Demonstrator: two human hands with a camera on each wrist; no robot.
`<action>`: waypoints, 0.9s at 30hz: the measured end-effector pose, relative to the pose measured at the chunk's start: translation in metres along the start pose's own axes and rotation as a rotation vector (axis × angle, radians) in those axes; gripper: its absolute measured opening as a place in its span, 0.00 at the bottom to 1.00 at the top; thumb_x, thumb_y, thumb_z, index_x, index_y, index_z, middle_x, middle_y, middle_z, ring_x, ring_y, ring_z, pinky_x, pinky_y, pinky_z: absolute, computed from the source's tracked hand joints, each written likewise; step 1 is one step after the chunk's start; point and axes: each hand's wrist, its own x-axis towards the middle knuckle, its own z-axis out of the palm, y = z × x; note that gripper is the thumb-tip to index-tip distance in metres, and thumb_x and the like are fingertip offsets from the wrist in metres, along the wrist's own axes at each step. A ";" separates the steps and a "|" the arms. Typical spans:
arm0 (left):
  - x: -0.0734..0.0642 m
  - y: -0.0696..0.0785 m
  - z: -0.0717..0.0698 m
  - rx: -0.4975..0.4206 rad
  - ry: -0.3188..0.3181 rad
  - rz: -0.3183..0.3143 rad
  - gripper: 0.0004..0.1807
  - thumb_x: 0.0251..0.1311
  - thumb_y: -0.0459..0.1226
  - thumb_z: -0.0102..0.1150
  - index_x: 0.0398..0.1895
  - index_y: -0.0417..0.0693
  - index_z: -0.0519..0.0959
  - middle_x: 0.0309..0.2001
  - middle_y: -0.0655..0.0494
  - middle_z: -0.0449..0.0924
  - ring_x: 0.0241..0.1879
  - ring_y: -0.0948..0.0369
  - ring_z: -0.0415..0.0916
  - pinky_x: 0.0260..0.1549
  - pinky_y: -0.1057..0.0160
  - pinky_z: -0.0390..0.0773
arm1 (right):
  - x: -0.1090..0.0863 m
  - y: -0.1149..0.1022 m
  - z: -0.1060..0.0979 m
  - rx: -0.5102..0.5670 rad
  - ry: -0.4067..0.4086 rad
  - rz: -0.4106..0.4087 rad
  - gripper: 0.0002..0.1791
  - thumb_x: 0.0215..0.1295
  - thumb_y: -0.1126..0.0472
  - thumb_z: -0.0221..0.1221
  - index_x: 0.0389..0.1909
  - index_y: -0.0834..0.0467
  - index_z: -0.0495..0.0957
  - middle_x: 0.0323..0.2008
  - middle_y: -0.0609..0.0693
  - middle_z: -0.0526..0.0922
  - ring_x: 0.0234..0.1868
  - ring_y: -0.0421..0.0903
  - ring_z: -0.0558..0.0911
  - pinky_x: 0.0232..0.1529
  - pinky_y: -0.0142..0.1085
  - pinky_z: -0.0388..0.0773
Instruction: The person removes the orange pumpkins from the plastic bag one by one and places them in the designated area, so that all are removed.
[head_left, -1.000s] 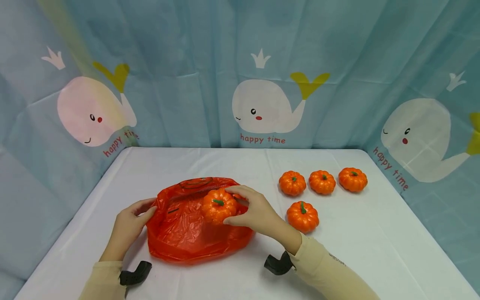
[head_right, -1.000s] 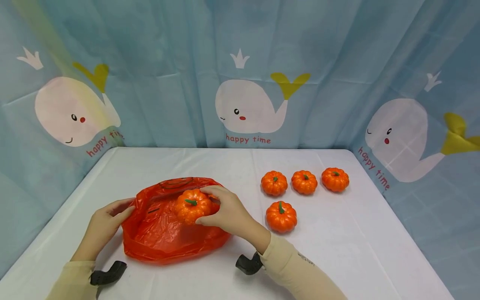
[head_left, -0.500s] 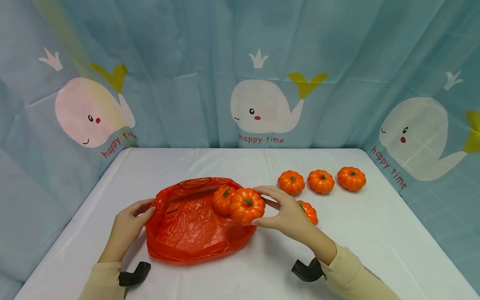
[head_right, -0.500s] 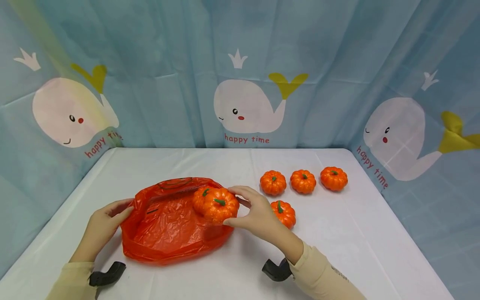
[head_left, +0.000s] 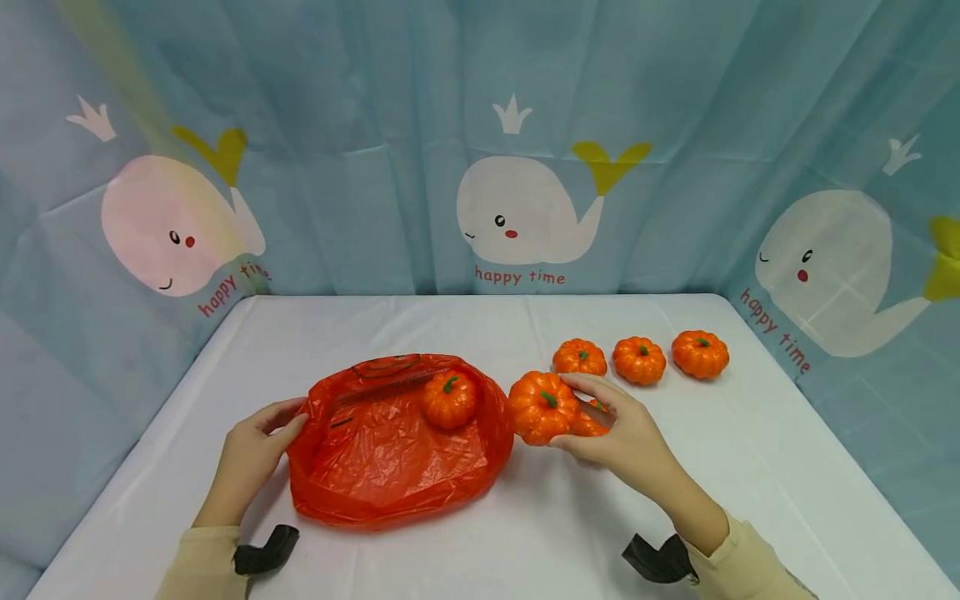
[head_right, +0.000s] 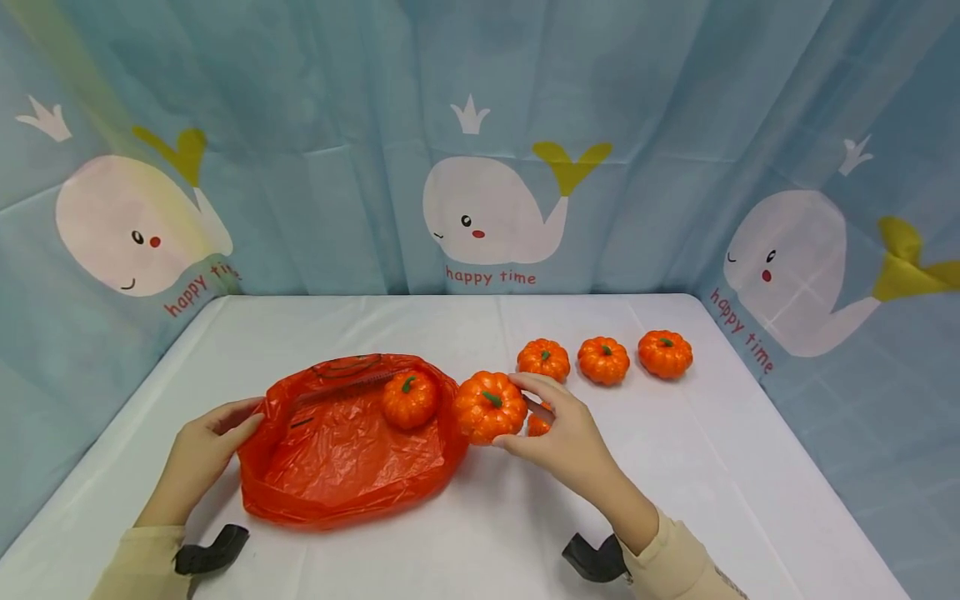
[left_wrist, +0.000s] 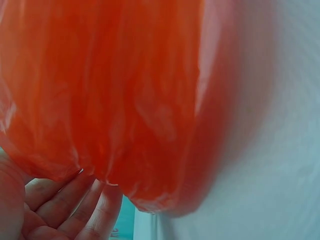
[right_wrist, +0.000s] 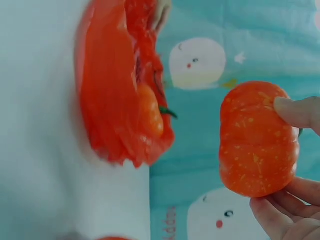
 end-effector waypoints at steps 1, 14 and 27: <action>0.000 0.000 0.000 -0.002 -0.001 -0.002 0.30 0.72 0.54 0.50 0.66 0.41 0.73 0.62 0.35 0.76 0.62 0.41 0.71 0.50 0.49 0.84 | -0.001 0.001 -0.003 -0.009 0.012 0.005 0.39 0.49 0.60 0.76 0.65 0.56 0.73 0.67 0.54 0.72 0.66 0.56 0.75 0.61 0.44 0.77; 0.000 0.001 0.001 0.003 0.007 -0.002 0.30 0.71 0.54 0.50 0.66 0.42 0.73 0.62 0.35 0.76 0.63 0.41 0.71 0.53 0.46 0.82 | -0.019 0.013 -0.041 -0.058 0.125 0.089 0.40 0.53 0.57 0.74 0.67 0.61 0.69 0.70 0.57 0.69 0.71 0.58 0.69 0.57 0.26 0.75; -0.001 0.000 0.001 0.004 0.014 0.010 0.30 0.71 0.53 0.50 0.65 0.41 0.74 0.62 0.35 0.76 0.62 0.41 0.71 0.52 0.46 0.82 | -0.030 0.030 -0.061 -0.090 0.207 0.198 0.43 0.57 0.55 0.72 0.71 0.61 0.65 0.72 0.59 0.65 0.72 0.59 0.66 0.52 0.15 0.73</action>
